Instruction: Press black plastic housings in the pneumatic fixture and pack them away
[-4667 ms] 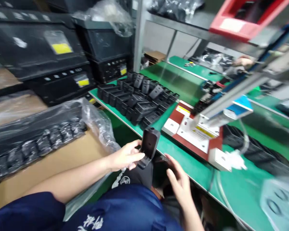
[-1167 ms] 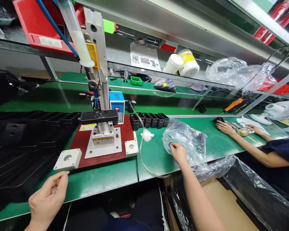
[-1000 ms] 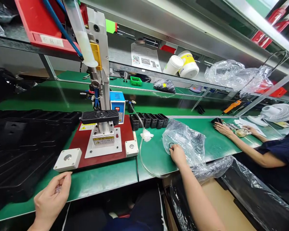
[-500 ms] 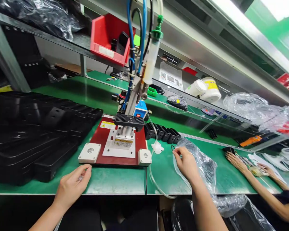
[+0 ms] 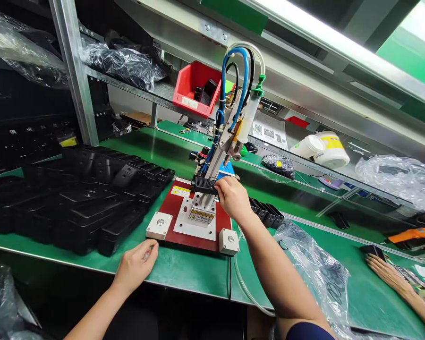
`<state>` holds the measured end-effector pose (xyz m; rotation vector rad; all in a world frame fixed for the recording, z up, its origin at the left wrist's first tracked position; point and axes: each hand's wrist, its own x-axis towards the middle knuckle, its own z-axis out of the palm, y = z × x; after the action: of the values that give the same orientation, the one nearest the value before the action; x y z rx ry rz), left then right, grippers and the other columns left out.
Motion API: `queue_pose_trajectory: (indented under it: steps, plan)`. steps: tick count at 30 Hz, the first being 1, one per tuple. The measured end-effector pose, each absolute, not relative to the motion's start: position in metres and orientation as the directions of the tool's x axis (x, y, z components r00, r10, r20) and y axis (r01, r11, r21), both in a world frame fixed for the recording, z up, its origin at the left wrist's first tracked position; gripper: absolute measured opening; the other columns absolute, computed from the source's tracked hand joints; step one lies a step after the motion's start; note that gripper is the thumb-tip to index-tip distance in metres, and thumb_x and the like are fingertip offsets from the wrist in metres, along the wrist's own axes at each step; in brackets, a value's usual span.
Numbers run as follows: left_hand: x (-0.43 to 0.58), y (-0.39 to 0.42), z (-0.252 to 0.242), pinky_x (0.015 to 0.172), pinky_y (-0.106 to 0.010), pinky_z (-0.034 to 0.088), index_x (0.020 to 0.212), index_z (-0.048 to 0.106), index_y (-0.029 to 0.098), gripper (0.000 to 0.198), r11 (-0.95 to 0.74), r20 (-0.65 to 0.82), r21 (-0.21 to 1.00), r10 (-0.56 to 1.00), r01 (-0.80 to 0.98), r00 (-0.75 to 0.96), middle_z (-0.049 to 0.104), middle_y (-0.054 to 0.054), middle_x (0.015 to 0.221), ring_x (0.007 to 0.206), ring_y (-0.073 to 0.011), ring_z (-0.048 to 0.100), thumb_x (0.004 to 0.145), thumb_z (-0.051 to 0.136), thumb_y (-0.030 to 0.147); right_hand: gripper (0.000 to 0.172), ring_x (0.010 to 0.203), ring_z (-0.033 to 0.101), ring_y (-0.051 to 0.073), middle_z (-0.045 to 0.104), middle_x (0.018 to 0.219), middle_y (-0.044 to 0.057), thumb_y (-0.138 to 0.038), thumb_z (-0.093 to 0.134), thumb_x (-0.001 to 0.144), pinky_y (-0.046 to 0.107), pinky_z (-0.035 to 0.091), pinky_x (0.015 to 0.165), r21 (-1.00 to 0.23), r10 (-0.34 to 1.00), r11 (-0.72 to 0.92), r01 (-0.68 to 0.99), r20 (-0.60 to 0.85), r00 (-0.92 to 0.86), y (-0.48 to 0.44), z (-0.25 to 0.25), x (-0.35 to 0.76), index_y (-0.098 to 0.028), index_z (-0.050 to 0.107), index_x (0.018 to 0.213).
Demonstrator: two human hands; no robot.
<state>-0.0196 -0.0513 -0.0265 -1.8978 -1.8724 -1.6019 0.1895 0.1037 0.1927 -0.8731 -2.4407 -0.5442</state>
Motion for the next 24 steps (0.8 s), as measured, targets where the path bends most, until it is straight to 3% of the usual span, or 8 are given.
queue_pose_trajectory:
  steps: [7, 10, 13, 17, 21, 24]
  plan:
    - [-0.019, -0.052, -0.03, 0.056, -0.016, 0.044, 0.085, 0.063, 0.019, 0.017, -0.262, 0.652, 0.566, 0.723, 0.782, -0.229, 0.065, 0.003, 0.067, 0.053, -0.0074, 0.059, 0.091, 0.05, 0.028, 0.017, 0.091, 0.058, 0.02, 0.065, 0.092, 0.007, -0.021, 0.046, 0.096, 0.032, 0.047, 0.081, 0.104, 0.457, 0.746, 0.658, 0.639, -0.619, 0.092, 0.188, 0.196, -0.019, 0.062, 0.09]
    - [-0.019, -0.051, -0.033, 0.056, -0.017, 0.044, 0.085, 0.063, 0.019, 0.018, -0.261, 0.664, 0.549, 0.713, 0.794, -0.225, 0.066, 0.002, 0.067, 0.054, -0.0083, 0.06, 0.092, 0.049, 0.029, 0.018, 0.104, 0.057, 0.023, 0.063, 0.111, 0.011, -0.027, 0.048, 0.096, 0.036, 0.047, 0.088, 0.056, 0.455, 0.743, 0.667, 0.689, -0.565, 0.096, 0.187, 0.193, -0.018, 0.061, 0.104]
    - [-0.02, -0.05, -0.036, 0.056, -0.018, 0.044, 0.085, 0.063, 0.019, 0.019, -0.258, 0.665, 0.548, 0.711, 0.796, -0.228, 0.065, 0.002, 0.066, 0.053, -0.0092, 0.061, 0.092, 0.049, 0.03, 0.039, 0.119, 0.052, 0.028, 0.056, 0.131, 0.015, -0.039, 0.053, 0.094, 0.043, 0.045, 0.092, 0.052, 0.483, 0.762, 0.645, 0.617, -0.621, 0.1, 0.183, 0.19, -0.017, 0.054, 0.125]
    - [-0.02, -0.05, -0.035, 0.056, -0.018, 0.046, 0.087, 0.063, 0.019, 0.017, -0.26, 0.67, 0.546, 0.707, 0.797, -0.228, 0.065, 0.002, 0.067, 0.055, -0.0094, 0.061, 0.092, 0.05, 0.029, 0.044, 0.125, 0.05, 0.028, 0.056, 0.134, 0.014, -0.043, 0.05, 0.095, 0.045, 0.043, 0.096, 0.044, 0.513, 0.777, 0.627, 0.533, -0.673, 0.093, 0.177, 0.192, -0.017, 0.052, 0.13]
    - [-0.02, -0.051, -0.031, 0.06, -0.019, 0.048, 0.088, 0.063, 0.018, 0.015, -0.276, 0.703, 0.531, 0.672, 0.801, -0.234, 0.064, 0.0, 0.069, 0.058, -0.0104, 0.063, 0.092, 0.051, 0.026, 0.051, 0.137, 0.038, 0.028, 0.041, 0.148, 0.016, -0.04, 0.048, 0.096, 0.046, 0.039, 0.104, -0.019, 0.51, 0.734, 0.678, 0.676, -0.532, 0.072, 0.153, 0.218, -0.018, 0.041, 0.141]
    - [-0.021, -0.051, -0.024, 0.07, -0.022, 0.052, 0.102, 0.061, 0.015, 0.015, -0.268, 0.775, 0.482, 0.576, 0.834, -0.262, 0.067, -0.006, 0.087, 0.071, -0.0132, 0.066, 0.091, 0.053, 0.022, 0.045, 0.133, 0.044, 0.026, 0.047, 0.143, 0.014, -0.031, 0.046, 0.097, 0.046, 0.041, 0.103, -0.112, 0.531, 0.661, 0.742, 0.769, -0.357, 0.051, 0.106, 0.25, -0.022, 0.042, 0.14]
